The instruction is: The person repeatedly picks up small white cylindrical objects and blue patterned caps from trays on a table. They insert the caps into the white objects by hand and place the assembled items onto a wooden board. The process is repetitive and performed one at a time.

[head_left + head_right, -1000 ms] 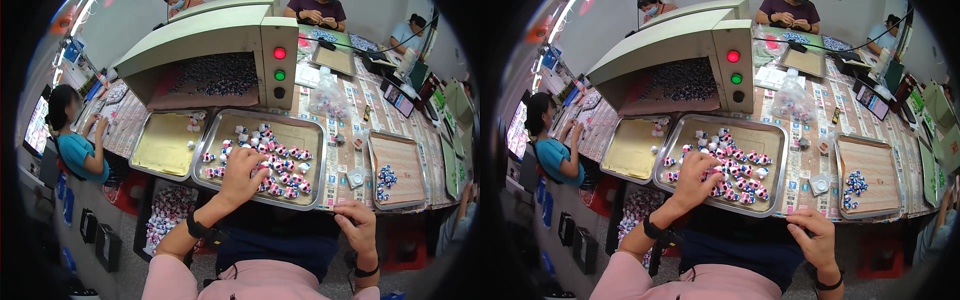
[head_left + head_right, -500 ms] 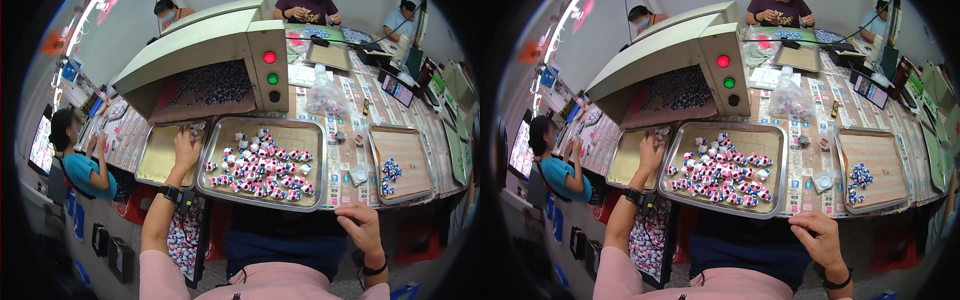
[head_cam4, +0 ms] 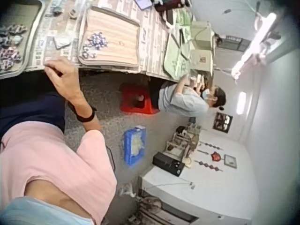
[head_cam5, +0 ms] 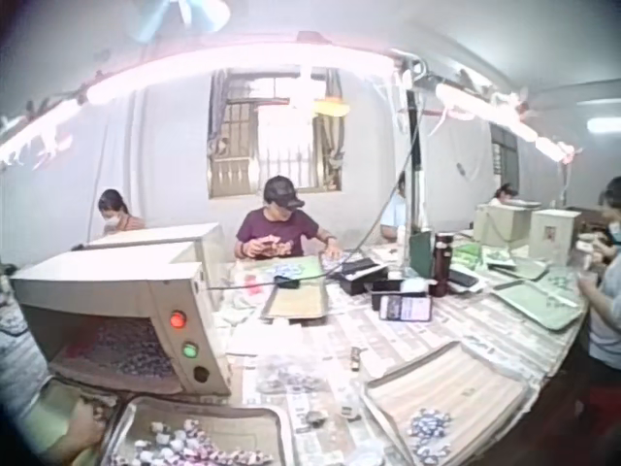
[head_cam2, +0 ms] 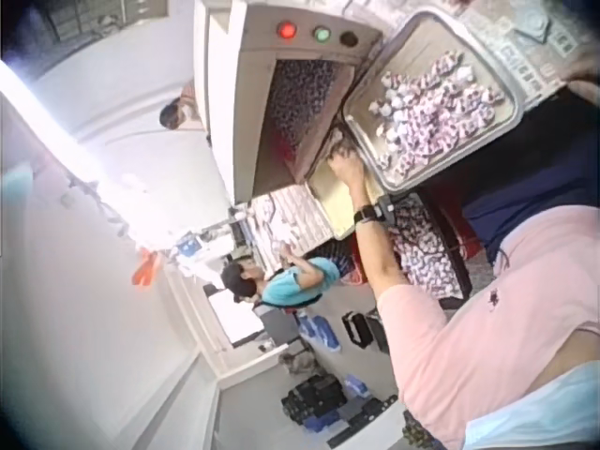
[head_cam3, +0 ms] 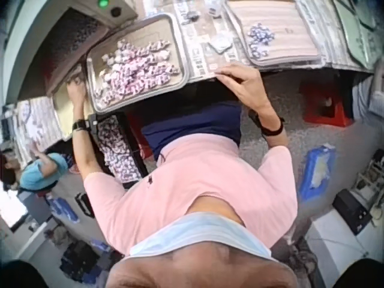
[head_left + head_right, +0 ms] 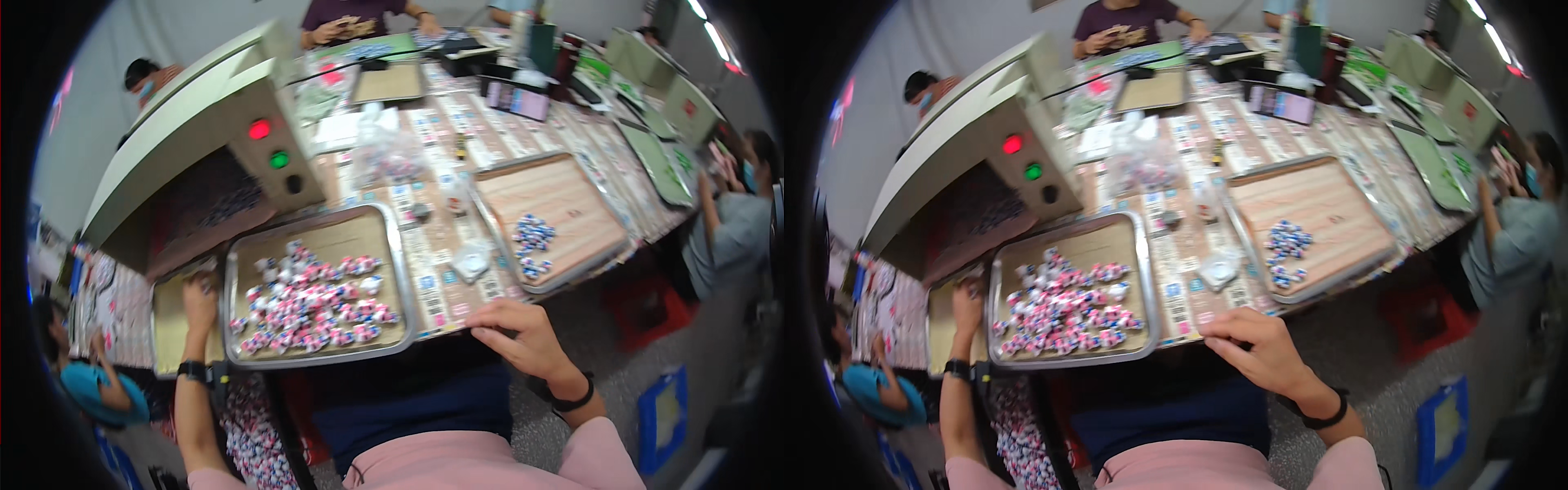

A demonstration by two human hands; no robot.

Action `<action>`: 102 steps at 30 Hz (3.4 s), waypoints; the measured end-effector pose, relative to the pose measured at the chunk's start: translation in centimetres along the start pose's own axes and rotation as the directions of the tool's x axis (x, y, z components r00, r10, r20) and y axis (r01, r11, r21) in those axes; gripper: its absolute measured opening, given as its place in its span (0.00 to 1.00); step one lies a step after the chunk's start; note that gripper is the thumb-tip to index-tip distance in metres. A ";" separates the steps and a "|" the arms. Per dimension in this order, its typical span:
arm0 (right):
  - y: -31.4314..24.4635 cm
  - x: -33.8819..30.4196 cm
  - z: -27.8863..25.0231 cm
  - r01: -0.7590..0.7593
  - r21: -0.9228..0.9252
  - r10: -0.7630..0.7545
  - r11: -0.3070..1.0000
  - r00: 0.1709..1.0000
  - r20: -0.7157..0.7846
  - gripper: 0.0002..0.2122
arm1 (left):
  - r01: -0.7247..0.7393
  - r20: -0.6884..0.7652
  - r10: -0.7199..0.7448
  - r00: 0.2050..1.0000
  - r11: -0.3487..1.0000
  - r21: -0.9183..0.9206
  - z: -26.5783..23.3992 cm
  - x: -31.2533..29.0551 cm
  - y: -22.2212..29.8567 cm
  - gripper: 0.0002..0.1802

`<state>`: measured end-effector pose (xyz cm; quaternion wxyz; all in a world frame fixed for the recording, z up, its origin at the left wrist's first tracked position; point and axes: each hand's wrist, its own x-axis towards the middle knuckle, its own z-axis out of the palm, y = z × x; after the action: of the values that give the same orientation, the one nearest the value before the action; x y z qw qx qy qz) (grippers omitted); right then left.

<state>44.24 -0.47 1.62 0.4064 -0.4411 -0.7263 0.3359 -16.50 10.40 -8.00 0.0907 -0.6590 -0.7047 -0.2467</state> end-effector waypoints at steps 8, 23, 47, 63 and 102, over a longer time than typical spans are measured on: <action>5.9 0.3 -8.1 -0.248 -0.306 0.055 0.919 0.849 -0.525 0.06 | 0.149 -0.023 -0.151 0.988 0.986 -0.075 1.3 0.9 -1.7 0.19; 10.4 3.3 -9.2 -0.388 -0.498 0.265 0.775 0.916 -0.302 0.07 | 0.228 0.643 -0.142 0.752 -0.861 -0.456 -10.0 -3.8 16.2 0.15; 4.6 4.6 -2.1 -0.205 -0.086 0.193 0.975 0.973 -0.126 0.08 | 0.857 0.739 0.552 0.387 -0.512 -0.066 -6.0 -11.7 36.6 0.15; 5.9 6.3 -0.7 0.024 -0.551 -0.043 0.834 0.999 -0.023 0.05 | 0.861 0.787 0.467 0.403 -0.485 -0.153 -6.0 -12.0 36.3 0.19; -2.2 1.9 2.4 -0.110 0.243 0.039 0.964 0.959 0.282 0.13 | 0.853 0.763 0.384 0.521 -0.203 -0.480 -6.4 -11.5 36.5 0.15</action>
<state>40.76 0.07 2.99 0.3422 -0.3612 -0.7087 0.5001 19.08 -2.39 0.61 -0.7997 -0.3042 -0.3530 -0.3787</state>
